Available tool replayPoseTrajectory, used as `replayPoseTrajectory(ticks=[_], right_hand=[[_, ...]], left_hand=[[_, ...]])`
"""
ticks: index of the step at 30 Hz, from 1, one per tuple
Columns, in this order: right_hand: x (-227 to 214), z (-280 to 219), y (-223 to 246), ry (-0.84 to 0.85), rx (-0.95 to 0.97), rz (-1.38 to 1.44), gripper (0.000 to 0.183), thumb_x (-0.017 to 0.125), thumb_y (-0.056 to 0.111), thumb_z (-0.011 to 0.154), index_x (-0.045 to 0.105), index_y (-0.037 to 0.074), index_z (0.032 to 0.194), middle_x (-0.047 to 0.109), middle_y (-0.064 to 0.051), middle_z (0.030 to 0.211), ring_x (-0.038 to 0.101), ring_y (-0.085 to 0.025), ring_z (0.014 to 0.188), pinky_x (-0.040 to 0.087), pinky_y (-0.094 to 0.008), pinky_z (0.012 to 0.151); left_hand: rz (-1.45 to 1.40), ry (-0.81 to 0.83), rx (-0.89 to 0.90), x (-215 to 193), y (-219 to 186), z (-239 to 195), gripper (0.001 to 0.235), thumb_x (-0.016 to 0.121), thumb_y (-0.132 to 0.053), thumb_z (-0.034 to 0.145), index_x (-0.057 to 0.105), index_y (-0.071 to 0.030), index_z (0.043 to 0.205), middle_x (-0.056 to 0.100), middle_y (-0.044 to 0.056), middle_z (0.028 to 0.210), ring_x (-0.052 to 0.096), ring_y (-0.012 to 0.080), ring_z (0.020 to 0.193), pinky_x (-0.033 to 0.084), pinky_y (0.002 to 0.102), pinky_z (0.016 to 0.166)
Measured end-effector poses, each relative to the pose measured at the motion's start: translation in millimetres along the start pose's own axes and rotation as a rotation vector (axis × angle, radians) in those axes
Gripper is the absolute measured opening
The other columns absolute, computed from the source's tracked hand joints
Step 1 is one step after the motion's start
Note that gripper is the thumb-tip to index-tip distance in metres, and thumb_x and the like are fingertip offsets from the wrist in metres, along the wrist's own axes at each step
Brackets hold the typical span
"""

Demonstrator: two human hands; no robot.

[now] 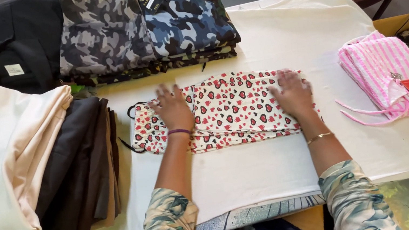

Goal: The person folds a white garment with red hearts, then a yellow garment, smoothing and aligning edges before stacking them on a table. The person then unfolds the yellow garment and begins refolding it.

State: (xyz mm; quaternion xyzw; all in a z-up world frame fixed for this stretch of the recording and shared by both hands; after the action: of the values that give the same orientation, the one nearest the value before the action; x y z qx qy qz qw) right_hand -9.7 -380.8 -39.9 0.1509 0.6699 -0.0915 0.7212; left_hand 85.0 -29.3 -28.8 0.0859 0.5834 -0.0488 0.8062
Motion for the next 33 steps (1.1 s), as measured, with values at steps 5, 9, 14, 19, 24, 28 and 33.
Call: replayPoseTrajectory(ticks=[5,9,14,19,24,28,33], right_hand=[[-68,-35,-32,-0.013,0.372,0.171,0.083,0.068,0.063,0.088,0.050,0.005,0.144,0.055,-0.021,0.139,0.053,-0.032,0.125,0.044,-0.046,0.104],[-11,-28,-104,0.142,0.394,0.677,0.054,0.076,0.042,0.093,0.068,-0.004,0.121,0.075,-0.023,0.098,0.067,-0.024,0.078,0.053,-0.038,0.071],[-16,-21,-93,0.143,0.236,1.096,0.039,0.074,0.026,0.096,0.070,-0.002,0.122,0.074,-0.013,0.094,0.065,-0.014,0.073,0.053,-0.029,0.062],[-64,-13,-87,0.141,0.243,1.441,0.032,0.066,0.014,0.097,0.068,0.003,0.127,0.075,-0.008,0.100,0.072,-0.013,0.080,0.060,-0.030,0.070],[-153,-31,-92,-0.111,0.159,1.484,0.031,0.065,0.013,0.103,0.068,0.000,0.130,0.076,-0.007,0.103,0.072,-0.013,0.084,0.061,-0.029,0.075],[-155,-24,-113,-0.132,0.164,1.441,0.032,0.063,0.011,0.101,0.067,-0.002,0.130,0.076,-0.007,0.104,0.072,-0.014,0.086,0.059,-0.029,0.077],[-149,-16,-73,-0.062,0.027,1.229,0.034,0.067,0.011,0.098,0.069,-0.001,0.130,0.073,-0.005,0.106,0.067,-0.010,0.090,0.055,-0.027,0.081]], left_hand=[[-0.249,-0.089,-0.169,4,57,7,0.059,0.056,-0.015,0.093,0.049,-0.009,0.151,0.040,0.024,0.160,0.036,0.0406,0.148,0.033,0.061,0.116],[-0.342,0.073,-0.448,-53,108,-6,0.061,0.067,-0.039,0.091,0.052,-0.008,0.143,0.052,0.023,0.144,0.046,0.0407,0.137,0.042,0.059,0.105],[-0.587,0.405,-0.395,45,142,4,0.069,0.070,-0.055,0.094,0.066,0.007,0.123,0.073,0.027,0.119,0.070,0.0355,0.106,0.056,0.047,0.093],[-0.869,0.095,-0.065,31,119,8,0.063,0.081,-0.042,0.093,0.054,0.002,0.129,0.071,0.027,0.108,0.069,0.0359,0.092,0.054,0.049,0.079],[-1.458,0.232,-0.236,-48,84,-8,0.070,0.067,-0.025,0.091,0.037,-0.019,0.154,0.052,0.011,0.074,0.061,0.0291,0.066,0.053,0.054,0.062],[-1.006,-0.225,0.088,19,67,6,0.079,0.080,-0.024,0.084,0.036,-0.007,0.147,0.059,0.016,0.092,0.063,0.0328,0.082,0.054,0.047,0.072],[-1.286,0.085,-0.135,27,56,11,0.054,0.066,-0.042,0.101,0.047,-0.012,0.141,0.068,0.012,0.085,0.069,0.0263,0.077,0.056,0.040,0.072]])
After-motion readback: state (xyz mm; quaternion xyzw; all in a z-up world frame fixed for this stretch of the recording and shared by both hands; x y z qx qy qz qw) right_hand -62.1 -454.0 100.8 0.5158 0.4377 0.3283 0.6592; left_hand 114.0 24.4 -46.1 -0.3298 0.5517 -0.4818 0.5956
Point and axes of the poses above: each hand's wrist, its own z-axis towards the middle knuckle, its own x-axis out of the palm, y = z × x, the point moved 3 cm from there along z, towards the middle knuckle
